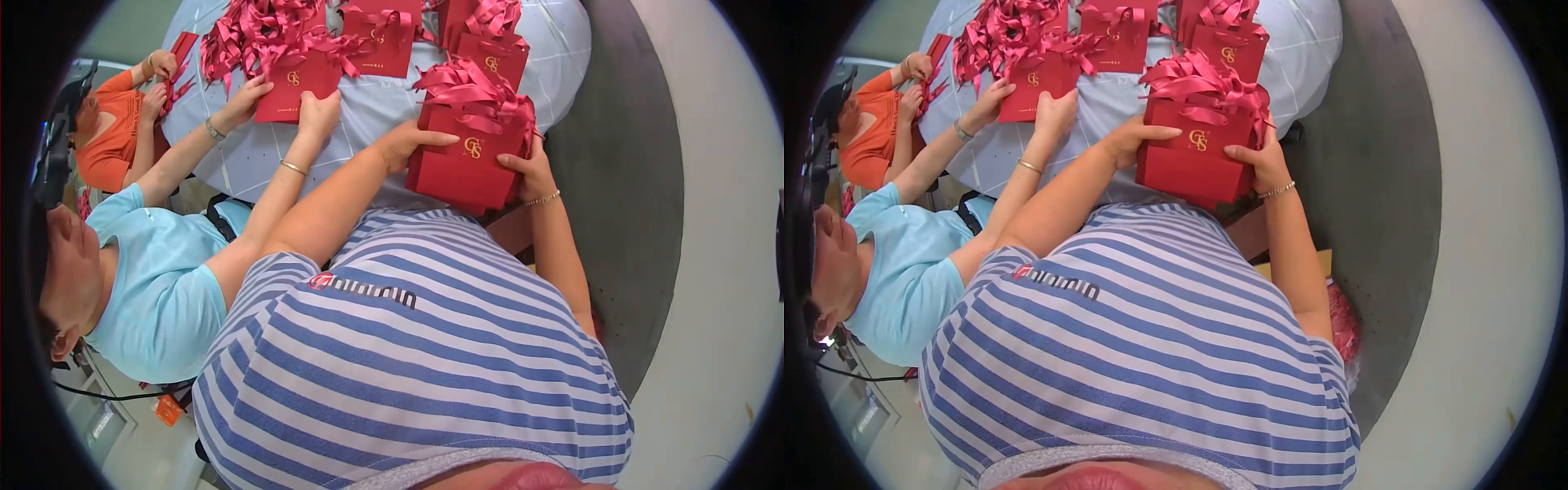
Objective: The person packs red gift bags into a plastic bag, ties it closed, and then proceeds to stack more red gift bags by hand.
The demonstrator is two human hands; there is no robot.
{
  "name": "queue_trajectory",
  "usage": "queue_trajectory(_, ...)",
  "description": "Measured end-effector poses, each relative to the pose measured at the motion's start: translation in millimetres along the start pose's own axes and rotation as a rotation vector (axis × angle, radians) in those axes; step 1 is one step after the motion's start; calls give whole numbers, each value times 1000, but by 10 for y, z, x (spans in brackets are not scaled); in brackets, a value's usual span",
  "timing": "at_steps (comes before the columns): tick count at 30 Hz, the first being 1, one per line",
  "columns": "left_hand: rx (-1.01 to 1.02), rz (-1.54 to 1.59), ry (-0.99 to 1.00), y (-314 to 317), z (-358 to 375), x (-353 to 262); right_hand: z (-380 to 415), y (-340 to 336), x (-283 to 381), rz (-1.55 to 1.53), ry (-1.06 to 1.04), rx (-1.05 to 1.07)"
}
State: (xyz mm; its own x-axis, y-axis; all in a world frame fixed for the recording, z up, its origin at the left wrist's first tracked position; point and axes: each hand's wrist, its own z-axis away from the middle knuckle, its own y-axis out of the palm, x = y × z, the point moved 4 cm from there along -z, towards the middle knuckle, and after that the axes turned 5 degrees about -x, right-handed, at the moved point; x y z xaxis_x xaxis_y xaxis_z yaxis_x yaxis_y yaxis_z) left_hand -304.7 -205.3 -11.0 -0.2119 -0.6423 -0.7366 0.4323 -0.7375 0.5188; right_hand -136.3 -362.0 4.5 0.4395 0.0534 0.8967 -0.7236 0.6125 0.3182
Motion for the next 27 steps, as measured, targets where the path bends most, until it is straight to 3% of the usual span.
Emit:
queue_trajectory(2, 105, -28, 153, 22, 58, -114, 74, 74, 245, 85, -113, 36)
queue_trajectory(5, -7, -413, 620, 109, 196, -314, 191, 196, 621, 424, -252, 188)
queue_trajectory(7, 3, -730, 746, -170, 204, -204, 341, 303, 767, 597, -301, 268)
queue_trajectory(11, -22, -1255, 1044, -238, 381, -198, 311, 394, 536, 694, -484, 383)
queue_trajectory(12, -43, -1360, 1133, -141, 494, -209, 260, 355, 375, 713, -422, 368)
queue_trajectory(14, -24, -970, 687, -255, 460, 59, 141, 223, -74, 737, -290, 338)
queue_trajectory(16, 10, -358, 487, -397, 326, 333, 54, 57, -500, 657, -125, 420)
queue_trajectory(17, -3, -96, 395, -448, 230, 452, -49, -19, -601, 779, -229, 514)
queue_trajectory(20, -58, -298, 388, -360, 198, 337, 31, 29, -453, 1373, -1093, 603)
queue_trajectory(21, -69, -334, 415, -343, 183, 319, 20, 32, -404, 1320, -893, 588)
queue_trajectory(27, -143, -610, 668, -264, 195, 85, 188, 157, 11, 886, -549, 406)
